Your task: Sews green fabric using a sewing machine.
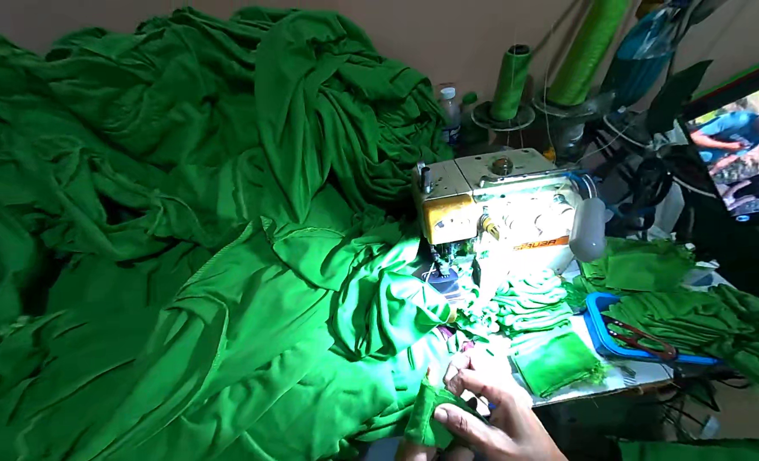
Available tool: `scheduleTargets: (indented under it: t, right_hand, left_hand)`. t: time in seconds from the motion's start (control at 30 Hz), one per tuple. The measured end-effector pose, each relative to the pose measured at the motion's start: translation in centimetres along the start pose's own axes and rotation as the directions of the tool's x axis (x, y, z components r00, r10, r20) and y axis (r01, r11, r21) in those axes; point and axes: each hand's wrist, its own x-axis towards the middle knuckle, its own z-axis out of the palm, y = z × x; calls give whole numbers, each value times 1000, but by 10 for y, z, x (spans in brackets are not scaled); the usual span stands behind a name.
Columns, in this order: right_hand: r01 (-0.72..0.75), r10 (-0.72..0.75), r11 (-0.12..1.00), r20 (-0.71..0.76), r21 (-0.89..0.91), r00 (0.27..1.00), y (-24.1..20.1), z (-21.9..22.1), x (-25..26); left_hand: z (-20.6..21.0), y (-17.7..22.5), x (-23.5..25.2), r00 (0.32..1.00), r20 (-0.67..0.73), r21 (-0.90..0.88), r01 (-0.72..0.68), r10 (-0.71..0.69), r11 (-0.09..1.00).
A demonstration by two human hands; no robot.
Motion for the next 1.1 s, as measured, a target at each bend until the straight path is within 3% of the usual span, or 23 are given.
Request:
scheduleTargets:
  t: [0.1,0.17,0.27,0.33,0.43,0.53,0.63,0.73,0.8,0.87,0.93,1.0,1.1]
  right_hand:
    - [22,-22,999,1,-23,1000,-10,-4,-1]
    - [44,-43,997,22,-62,999,-18,-11,-1]
    - [-1,6,1000,233,-23,972,-31,-20,1]
    - [-4,20,999,400,-41,916,-44,-18,5]
    - [9,-3,1000,487,-11,873,-63,-11,10]
    - [5,-85,987,499,160,863,-65,-14,15]
    - [-41,-171,910,464,412,869,-51,-17,16]
    - [-113,-152,836,424,537,893,-41,-18,13]
    - [-125,-34,869,310,478,950,-47,-17,10]
    - [-100,20,914,203,393,979,-48,-18,9]
    - [26,-42,978,72,206,997,-36,-19,8]
    - [128,-125,991,-98,26,987,-23,-14,9]
    - [176,-190,981,-260,-77,947,-8,-1,12]
  left_hand:
    - [-7,-5,-7,992,-107,-6,-60,59,998]
    - [-18,-4,-8,962,-218,83,-148,163,985]
    - [-33,-3,1,931,-284,108,-207,229,972]
    - [-39,2,12,964,-135,38,-228,231,973]
    - [-33,8,23,970,166,-286,-126,178,950]
    - [-24,8,19,963,242,-555,35,121,831]
    - [-28,-1,16,932,239,-576,-88,271,813]
    - [-36,-11,18,905,193,-711,-137,378,689]
    - [-47,-6,12,940,165,-725,-90,299,683]
    - [-56,2,13,960,149,-616,-97,236,782]
    - [-60,9,18,985,60,-456,-116,160,882]
    - [-58,17,26,991,-116,-332,-105,70,937]
    - [-60,17,40,957,-237,-84,-193,168,978]
